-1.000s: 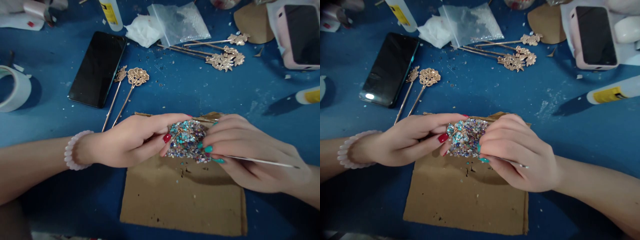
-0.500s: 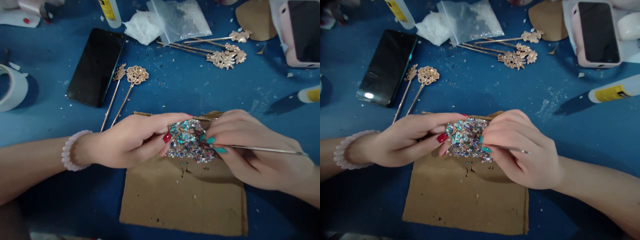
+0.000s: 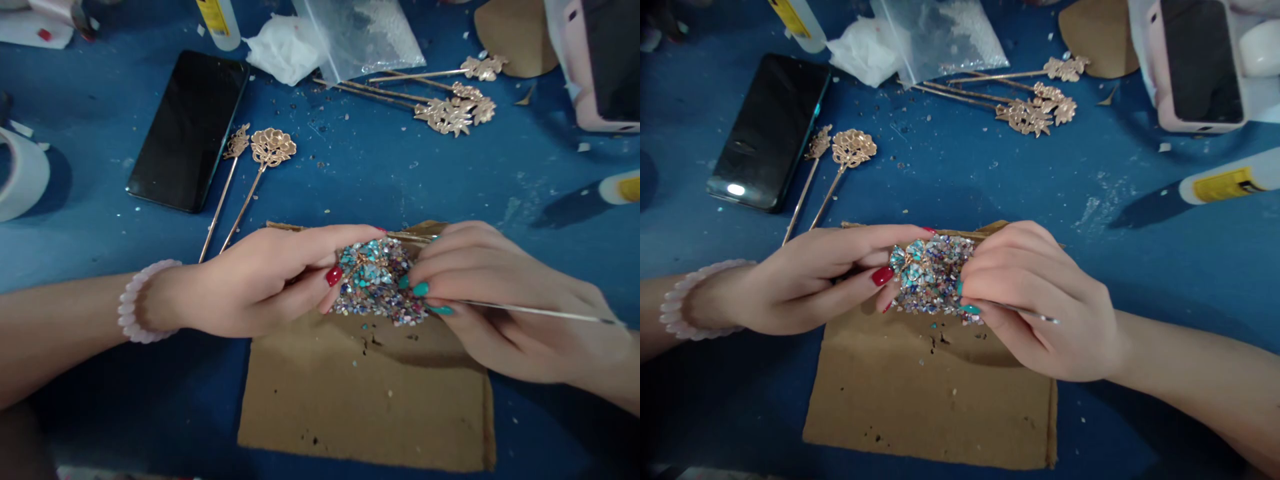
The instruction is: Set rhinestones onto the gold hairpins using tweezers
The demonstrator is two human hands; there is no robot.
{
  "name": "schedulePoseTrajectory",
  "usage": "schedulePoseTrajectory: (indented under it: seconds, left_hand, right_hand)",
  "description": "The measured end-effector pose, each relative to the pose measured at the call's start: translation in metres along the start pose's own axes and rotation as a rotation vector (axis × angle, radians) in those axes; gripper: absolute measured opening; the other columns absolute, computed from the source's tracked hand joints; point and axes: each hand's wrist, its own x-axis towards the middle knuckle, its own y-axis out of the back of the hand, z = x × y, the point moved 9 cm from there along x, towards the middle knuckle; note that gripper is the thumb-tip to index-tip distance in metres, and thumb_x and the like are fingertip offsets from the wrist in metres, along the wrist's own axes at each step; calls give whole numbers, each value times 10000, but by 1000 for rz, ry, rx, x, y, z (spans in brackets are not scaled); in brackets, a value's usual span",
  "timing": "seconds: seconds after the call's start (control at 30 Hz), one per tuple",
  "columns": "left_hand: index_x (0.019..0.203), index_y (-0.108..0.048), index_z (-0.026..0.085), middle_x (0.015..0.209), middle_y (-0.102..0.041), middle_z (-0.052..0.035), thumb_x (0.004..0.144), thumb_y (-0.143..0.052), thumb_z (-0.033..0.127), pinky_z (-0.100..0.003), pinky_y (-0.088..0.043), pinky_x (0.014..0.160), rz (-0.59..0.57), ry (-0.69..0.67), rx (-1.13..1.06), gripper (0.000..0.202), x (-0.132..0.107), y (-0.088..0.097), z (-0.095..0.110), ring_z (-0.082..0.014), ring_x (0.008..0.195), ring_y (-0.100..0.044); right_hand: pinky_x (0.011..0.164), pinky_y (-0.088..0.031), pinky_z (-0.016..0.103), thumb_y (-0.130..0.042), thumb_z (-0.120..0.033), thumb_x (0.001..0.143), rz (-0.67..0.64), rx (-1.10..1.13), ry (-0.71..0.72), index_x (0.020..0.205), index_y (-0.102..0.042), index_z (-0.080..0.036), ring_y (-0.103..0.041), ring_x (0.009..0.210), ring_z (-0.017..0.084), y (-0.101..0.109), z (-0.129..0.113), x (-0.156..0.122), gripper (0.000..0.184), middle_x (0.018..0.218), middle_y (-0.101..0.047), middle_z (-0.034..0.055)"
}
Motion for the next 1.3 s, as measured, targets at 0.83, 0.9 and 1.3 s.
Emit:
schedulePoseTrajectory:
  seconds: [0.83,0.9,1.3]
  left_hand:
    - [1409,-350,50,649,-619,21,902,-404,46,-178,-471,551,-9,-35,-12,510,0,-1,1,-89,582,-616]
    - [1418,-351,96,653,-622,23,898,-408,57,-192,-477,543,-3,-33,-13,524,0,-1,0,-99,567,-614]
    - [1420,-334,137,678,-628,21,907,-392,67,-203,-499,567,-22,-8,-14,520,0,-3,-1,-102,591,-611]
  right_hand:
    - [836,-526,349,-541,-79,838,12,-4,-1,925,-576,-149,-635,862,166,1,0,0,117,868,-668,80]
    - [842,-521,350,-542,-63,830,12,-5,7,910,-585,-139,-634,862,169,2,-1,-1,119,861,-667,87]
    - [826,-531,369,-539,-71,836,-8,-42,-6,910,-593,-151,-632,864,172,1,0,-1,122,861,-672,76]
